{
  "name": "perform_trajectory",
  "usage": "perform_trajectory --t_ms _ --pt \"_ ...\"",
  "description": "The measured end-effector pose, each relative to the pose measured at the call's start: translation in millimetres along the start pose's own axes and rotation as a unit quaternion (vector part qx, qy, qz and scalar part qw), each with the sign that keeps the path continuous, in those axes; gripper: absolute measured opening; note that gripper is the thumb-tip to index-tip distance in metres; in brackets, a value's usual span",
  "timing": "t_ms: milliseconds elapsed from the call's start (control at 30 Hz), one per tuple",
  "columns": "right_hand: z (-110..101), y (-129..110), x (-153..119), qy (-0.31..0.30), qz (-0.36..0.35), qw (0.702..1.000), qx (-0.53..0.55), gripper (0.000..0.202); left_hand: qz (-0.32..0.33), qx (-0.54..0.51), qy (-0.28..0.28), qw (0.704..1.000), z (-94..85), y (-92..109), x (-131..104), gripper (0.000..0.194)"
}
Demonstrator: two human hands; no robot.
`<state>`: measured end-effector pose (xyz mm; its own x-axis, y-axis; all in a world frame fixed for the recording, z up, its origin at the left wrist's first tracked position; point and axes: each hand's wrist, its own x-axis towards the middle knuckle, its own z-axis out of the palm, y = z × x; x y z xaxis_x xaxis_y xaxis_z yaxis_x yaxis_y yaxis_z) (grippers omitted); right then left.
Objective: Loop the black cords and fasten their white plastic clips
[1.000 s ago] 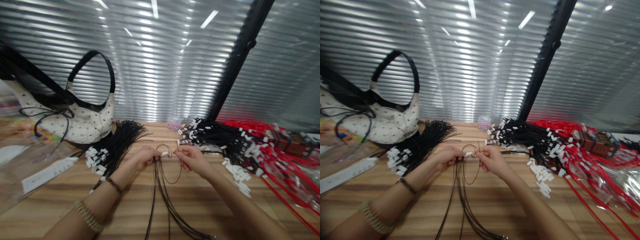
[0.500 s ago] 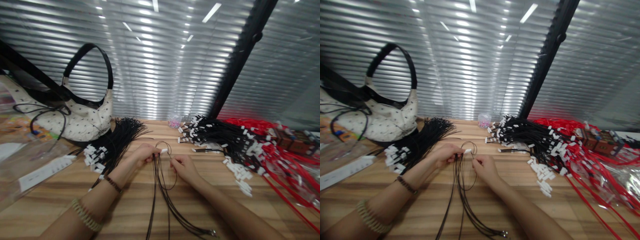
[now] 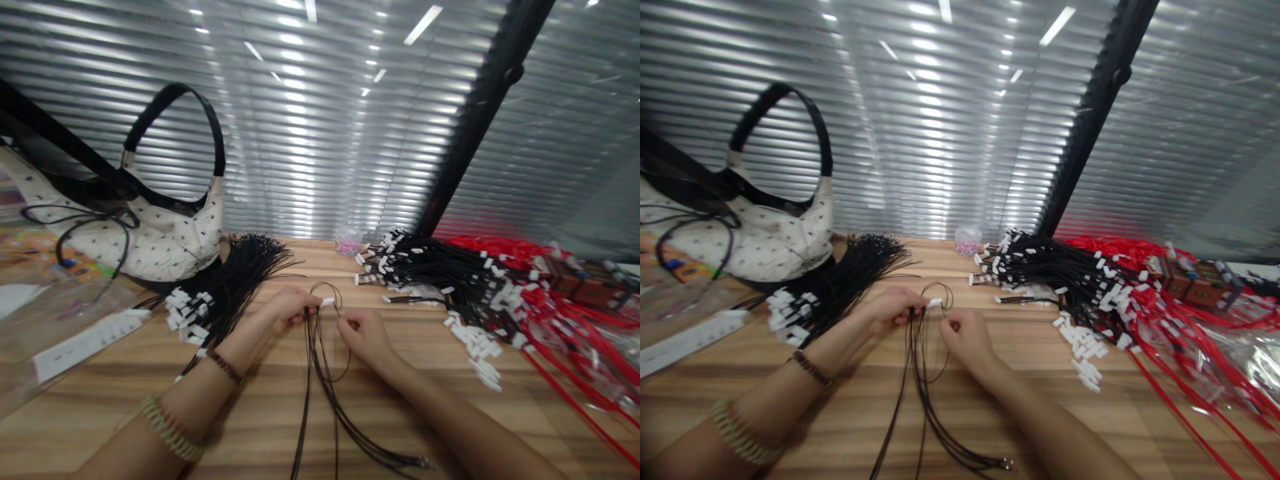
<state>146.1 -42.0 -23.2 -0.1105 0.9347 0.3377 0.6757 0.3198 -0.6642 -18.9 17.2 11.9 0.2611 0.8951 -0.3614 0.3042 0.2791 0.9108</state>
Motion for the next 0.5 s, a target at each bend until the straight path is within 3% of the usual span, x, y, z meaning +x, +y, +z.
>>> perform_trajectory --t_ms 333,500 --pt "-4.2 -7.2 -3.4 0.008 -0.099 0.986 -0.137 0.016 0.011 0.056 -0.007 0.998 -0.5 -4.7 2.2 0.027" --pt "-2.9 -9.3 -4.3 0.011 -0.169 0.956 -0.239 0.015 0.040 0.067 -0.042 0.996 -1.5 -5.1 0.2 0.023"
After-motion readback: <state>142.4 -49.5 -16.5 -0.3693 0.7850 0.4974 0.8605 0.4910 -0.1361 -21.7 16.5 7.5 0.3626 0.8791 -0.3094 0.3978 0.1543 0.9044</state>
